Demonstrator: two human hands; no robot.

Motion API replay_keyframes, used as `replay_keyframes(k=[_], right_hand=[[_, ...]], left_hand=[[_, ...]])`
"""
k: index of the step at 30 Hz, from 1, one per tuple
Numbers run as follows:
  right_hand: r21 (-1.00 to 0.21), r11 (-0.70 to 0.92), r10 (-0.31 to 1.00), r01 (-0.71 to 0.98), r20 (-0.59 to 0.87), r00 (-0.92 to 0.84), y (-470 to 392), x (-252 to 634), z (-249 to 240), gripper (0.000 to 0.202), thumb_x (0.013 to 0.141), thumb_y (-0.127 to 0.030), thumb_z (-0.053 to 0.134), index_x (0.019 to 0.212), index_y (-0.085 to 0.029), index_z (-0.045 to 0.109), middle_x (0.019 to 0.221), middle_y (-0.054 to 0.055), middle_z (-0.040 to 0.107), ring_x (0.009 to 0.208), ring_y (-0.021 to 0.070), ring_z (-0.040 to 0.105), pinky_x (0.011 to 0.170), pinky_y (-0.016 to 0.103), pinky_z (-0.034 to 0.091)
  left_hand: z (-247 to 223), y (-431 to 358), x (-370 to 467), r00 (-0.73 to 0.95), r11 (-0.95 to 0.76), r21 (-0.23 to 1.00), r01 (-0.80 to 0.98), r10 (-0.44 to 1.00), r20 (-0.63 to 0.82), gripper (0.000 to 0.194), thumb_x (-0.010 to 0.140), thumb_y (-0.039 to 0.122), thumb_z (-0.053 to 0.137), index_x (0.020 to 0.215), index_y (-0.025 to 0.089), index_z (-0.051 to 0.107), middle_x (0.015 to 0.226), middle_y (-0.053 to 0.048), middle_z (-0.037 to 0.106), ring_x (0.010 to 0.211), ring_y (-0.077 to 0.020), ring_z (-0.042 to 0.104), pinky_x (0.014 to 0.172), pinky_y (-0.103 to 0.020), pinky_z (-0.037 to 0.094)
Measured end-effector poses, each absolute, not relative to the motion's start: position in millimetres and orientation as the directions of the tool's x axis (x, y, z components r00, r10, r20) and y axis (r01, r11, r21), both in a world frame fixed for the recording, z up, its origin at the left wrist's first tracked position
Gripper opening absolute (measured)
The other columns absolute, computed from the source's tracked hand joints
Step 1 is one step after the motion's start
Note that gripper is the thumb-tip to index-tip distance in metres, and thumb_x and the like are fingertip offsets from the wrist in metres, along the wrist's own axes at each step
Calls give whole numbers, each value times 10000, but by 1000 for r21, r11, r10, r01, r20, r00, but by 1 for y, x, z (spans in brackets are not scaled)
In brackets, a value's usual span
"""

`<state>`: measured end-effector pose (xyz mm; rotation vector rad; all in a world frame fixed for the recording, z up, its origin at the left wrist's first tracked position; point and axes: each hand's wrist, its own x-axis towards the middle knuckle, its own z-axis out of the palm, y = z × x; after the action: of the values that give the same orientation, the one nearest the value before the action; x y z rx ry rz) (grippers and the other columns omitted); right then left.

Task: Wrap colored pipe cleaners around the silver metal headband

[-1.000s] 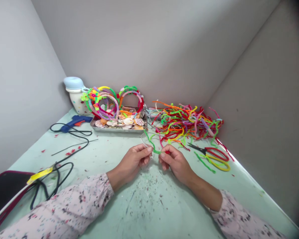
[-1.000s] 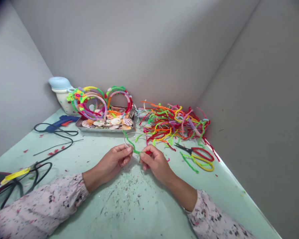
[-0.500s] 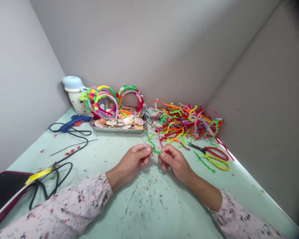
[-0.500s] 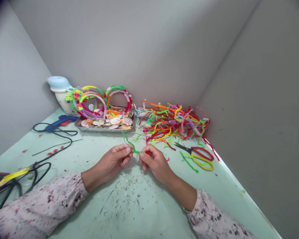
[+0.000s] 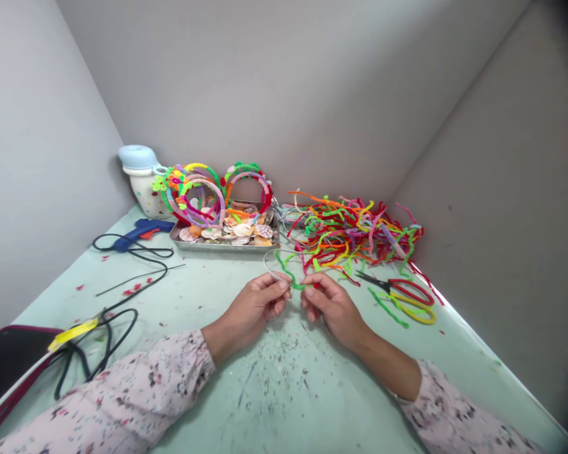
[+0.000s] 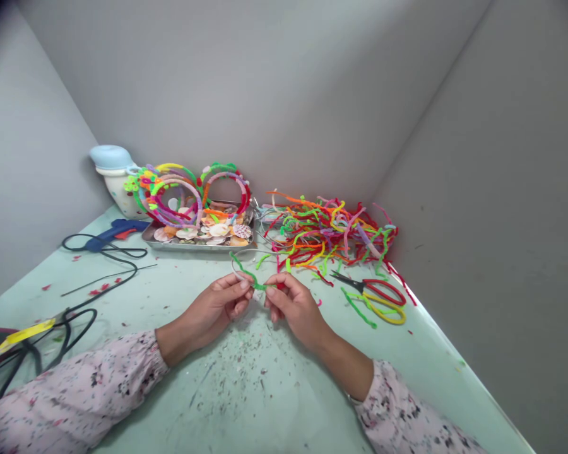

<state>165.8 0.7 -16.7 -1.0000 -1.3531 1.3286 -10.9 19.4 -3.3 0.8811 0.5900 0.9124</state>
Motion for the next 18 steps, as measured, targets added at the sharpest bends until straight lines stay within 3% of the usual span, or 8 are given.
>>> replay_keyframes(k=[18], right_hand=[[-993,67,969,-98,88,-229,1,167,-18,177,875,-350,549,974,-205,571,659,-35,578,472,76,516,461,207,397]], left_hand=[[-2,18,-10,508,310,862,-400,858,-72,157,815,276,629,867,135,583,714,19,529,480,-20,416,449,-148,291]])
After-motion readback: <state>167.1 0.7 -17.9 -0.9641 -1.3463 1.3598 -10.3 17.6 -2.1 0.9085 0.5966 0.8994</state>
